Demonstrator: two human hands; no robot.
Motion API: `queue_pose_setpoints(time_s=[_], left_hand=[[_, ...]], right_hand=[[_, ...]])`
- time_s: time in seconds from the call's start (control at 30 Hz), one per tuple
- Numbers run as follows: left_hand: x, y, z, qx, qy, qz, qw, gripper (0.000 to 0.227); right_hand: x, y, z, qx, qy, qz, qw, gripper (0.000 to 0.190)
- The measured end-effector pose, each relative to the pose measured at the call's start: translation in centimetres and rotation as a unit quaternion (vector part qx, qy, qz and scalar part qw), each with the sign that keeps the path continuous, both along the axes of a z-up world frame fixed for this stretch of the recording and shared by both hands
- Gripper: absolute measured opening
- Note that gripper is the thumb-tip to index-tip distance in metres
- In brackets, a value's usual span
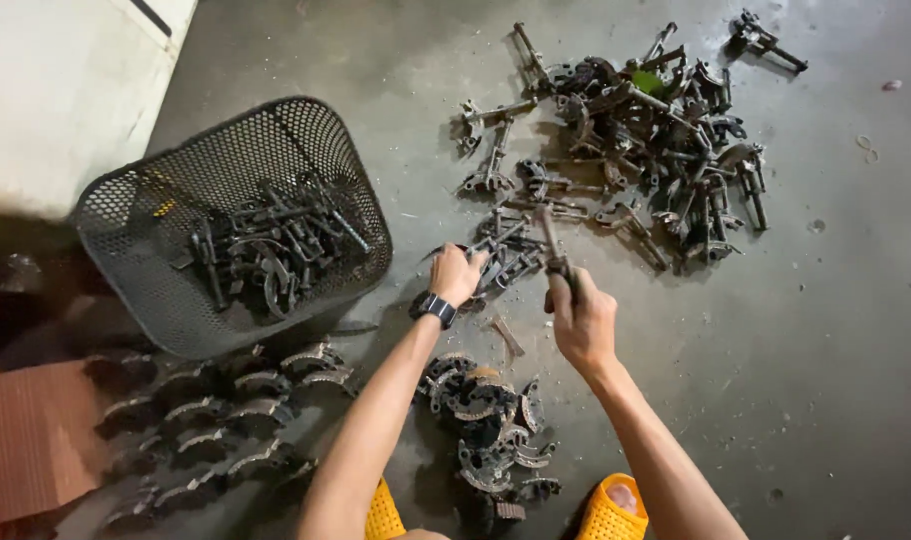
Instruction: The person sits on the floor and disassembles metal parts by hand, separating components and placing them into a black mesh basket. The person repeatedly picks up metal assemblies, pulls them apart, and drops the separated pieces into the basket or onto the floor.
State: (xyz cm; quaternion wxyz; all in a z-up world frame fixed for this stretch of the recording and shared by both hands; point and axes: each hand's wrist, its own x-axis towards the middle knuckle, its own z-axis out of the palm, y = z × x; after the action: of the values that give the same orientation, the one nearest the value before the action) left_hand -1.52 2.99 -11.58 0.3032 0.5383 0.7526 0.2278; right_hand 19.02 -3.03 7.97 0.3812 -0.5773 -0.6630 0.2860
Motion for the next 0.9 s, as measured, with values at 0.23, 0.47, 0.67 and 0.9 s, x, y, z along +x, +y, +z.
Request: queue_pose_setpoints(time_s=[0.23,0.47,0.67,0.9], left_hand=[[-2.0,-1.0,1.8,-0.073,-0.089,-0.006,0.993,0.051],[-1.0,-3.3,6.1,-0.085,-0.297,-0.037,0.950,0.039],[0.8,-4.5,7.8,0.113,-0.208,-0.052,0.970,0.035],[0.4,-4.6,7.4,0.094,-0.221,-0.038,0.970,0.048]], right_hand=[[0.2,-0.5,-1.9,-0.128,-0.057,0.029,0.990,0.026],[-1.5,-0.8,2.8,-0.048,-0.070,0.046,0.995,0.022],[-0.4,2.9,-1.3,0.143,-0.115,0.120,0.976,0.017],[-1.9,0.4,4.2,0.145,-0.054,0.082,0.985,0.016]])
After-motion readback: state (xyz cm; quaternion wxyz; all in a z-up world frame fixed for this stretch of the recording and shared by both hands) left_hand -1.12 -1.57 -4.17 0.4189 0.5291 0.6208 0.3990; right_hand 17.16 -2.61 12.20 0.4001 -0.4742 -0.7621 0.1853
